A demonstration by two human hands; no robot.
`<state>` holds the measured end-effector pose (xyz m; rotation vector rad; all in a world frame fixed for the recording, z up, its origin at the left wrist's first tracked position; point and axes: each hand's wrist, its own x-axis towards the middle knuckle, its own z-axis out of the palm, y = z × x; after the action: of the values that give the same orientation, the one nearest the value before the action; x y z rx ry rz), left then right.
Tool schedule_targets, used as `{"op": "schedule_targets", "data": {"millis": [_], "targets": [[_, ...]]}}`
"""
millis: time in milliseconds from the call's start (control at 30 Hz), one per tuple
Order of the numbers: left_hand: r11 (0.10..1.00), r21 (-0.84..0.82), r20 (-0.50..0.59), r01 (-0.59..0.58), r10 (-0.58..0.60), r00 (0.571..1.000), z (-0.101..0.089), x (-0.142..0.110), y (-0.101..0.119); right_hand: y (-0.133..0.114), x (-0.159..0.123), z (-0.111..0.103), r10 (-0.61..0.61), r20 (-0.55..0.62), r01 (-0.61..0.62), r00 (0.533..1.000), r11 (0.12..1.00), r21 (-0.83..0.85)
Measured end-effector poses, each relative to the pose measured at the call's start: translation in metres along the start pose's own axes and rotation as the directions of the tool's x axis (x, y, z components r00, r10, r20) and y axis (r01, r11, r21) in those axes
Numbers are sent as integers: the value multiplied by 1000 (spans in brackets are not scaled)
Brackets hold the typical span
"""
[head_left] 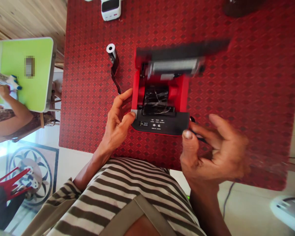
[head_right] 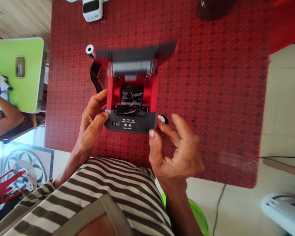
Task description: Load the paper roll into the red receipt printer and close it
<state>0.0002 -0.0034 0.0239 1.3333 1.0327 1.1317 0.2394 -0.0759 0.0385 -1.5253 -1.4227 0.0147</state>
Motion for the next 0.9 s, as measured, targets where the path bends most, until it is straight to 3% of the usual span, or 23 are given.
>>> {"op": "schedule_targets", "data": {"millis": [167,300,400,467,633,767,900], "targets": [[999,-1,-19,-42,42,999,0,0,-7,-2,18,-14,18,108,-12,994,998,-62],[996,18,-19,-82,82,996,-4,0,-15,-8,66,-22,-224,160,247,961,959,-139],[996,33,-32,-82,83,996,-5,0,-21,-10,104,-8,-375,317,415,871,907,-70],[996,46,-51,-81,84,995,-3,0,-24,-7,124,11,-417,465,470,781,883,4],[996,63,-69,-65,70,995,4,-1,-22,9,152,50,-327,755,466,568,884,32],[998,47,-59,-45,48,997,4,-2,-15,11,157,52,-260,828,477,496,879,-9],[1000,25,-37,-6,7,999,3,-3,-11,3,151,49,-254,846,502,469,865,-19]]}}
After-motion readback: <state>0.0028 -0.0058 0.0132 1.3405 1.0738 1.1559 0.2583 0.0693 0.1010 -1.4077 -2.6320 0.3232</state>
